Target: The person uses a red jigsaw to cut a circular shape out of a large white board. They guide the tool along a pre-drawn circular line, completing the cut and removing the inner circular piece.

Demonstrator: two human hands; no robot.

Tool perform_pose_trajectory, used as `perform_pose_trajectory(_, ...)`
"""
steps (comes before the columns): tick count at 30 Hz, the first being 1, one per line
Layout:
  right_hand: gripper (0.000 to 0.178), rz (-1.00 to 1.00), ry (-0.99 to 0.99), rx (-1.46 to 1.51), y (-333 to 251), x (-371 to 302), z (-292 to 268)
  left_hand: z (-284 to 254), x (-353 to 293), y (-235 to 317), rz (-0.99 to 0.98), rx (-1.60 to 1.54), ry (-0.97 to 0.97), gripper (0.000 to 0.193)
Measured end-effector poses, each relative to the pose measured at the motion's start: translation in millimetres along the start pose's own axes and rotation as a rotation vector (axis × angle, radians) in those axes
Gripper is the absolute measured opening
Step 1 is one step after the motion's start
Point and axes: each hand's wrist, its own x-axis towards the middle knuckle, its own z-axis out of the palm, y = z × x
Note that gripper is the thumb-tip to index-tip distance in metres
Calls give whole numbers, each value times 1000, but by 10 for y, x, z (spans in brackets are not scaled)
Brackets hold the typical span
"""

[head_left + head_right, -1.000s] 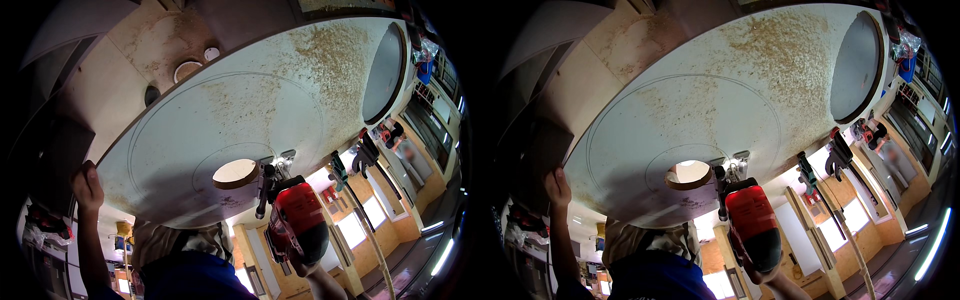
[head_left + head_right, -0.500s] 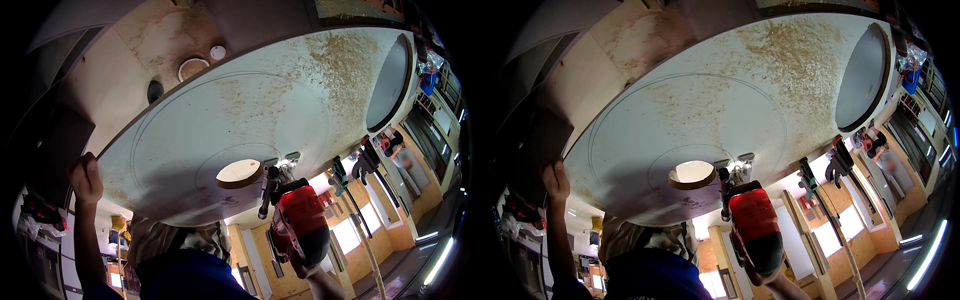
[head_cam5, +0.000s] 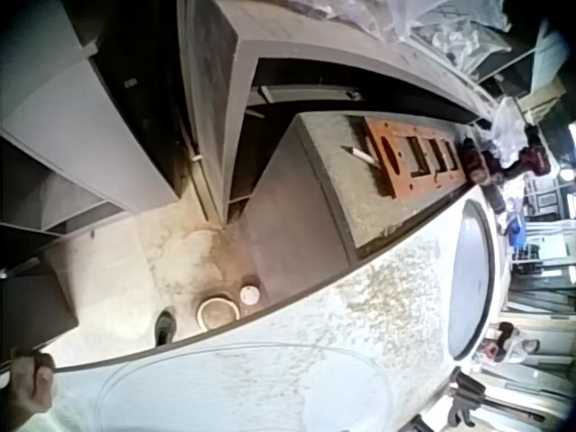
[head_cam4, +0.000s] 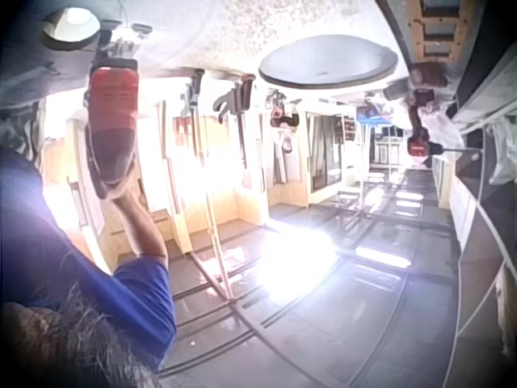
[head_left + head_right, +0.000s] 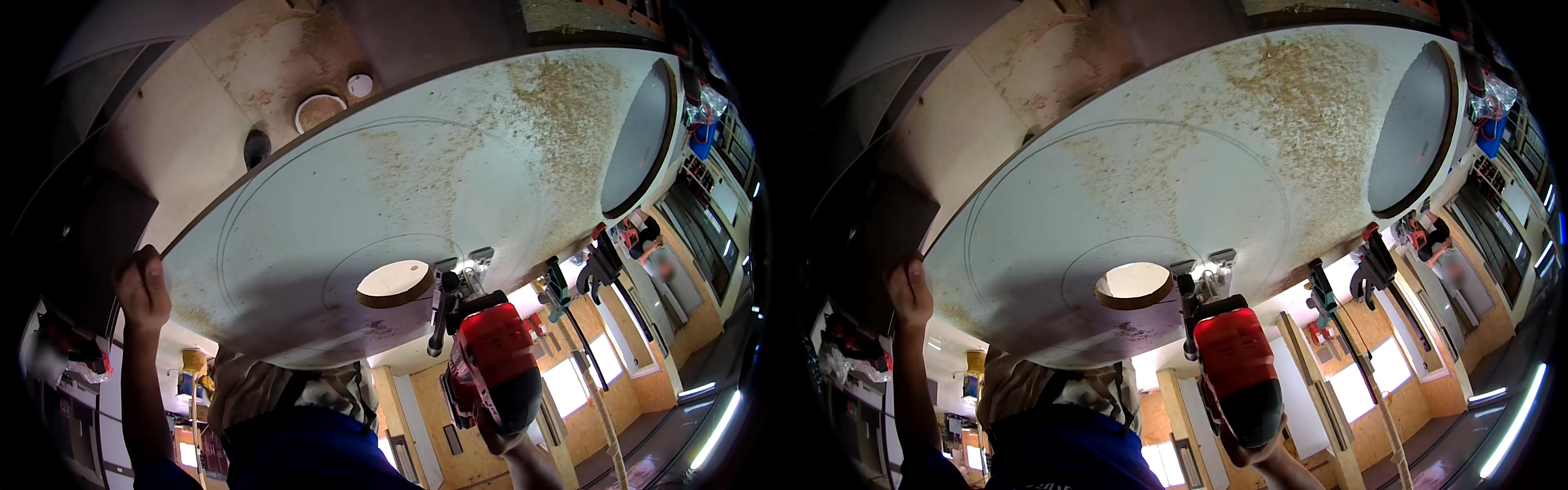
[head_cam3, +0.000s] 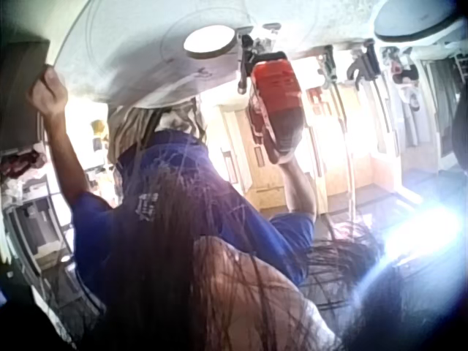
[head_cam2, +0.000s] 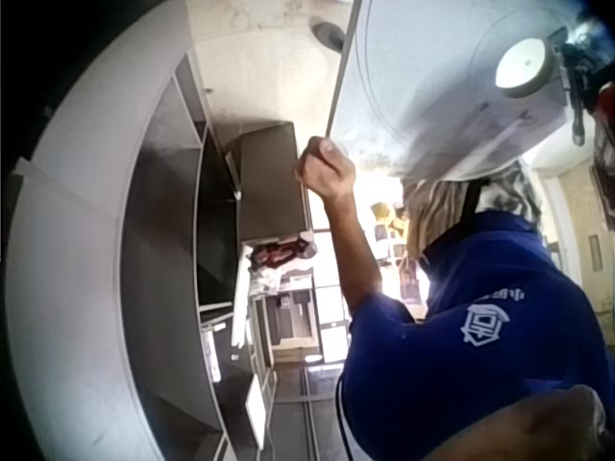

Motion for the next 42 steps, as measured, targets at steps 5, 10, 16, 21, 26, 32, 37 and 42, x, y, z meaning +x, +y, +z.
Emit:
perform_pose_trajectory(5, 38, -1, 0, 2, -4, 45, -16, -2, 39, 57, 51, 50, 31, 43)
perform_pose_trajectory(10, 38, 11, -2, -1, -15, 32, -47, -8, 40, 58, 50, 39, 23, 41)
perform_pose_trajectory(16, 38, 28, -7, -4, -52, -30, -72, -3, 63, 94, 30, 3, 27, 41)
perform_pose_trajectory(21, 38, 42, -5, -10, -71, -61, -71, -16, 59, 96, 7, 1, 16, 44)
perform_pose_trajectory(26, 38, 51, -12, -13, -77, -77, -70, -20, 56, 88, -16, -22, -9, 49)
perform_pose_trajectory(32, 39, 61, -20, -7, -78, -75, -76, -35, 45, 67, -14, -13, -25, 49)
perform_pose_trajectory(37, 39, 64, -21, -7, -79, -65, -76, -38, 50, 62, -1, -24, -28, 47)
perform_pose_trajectory(42, 39, 69, -29, -10, -88, -73, -87, -36, 45, 70, -2, -43, -17, 44)
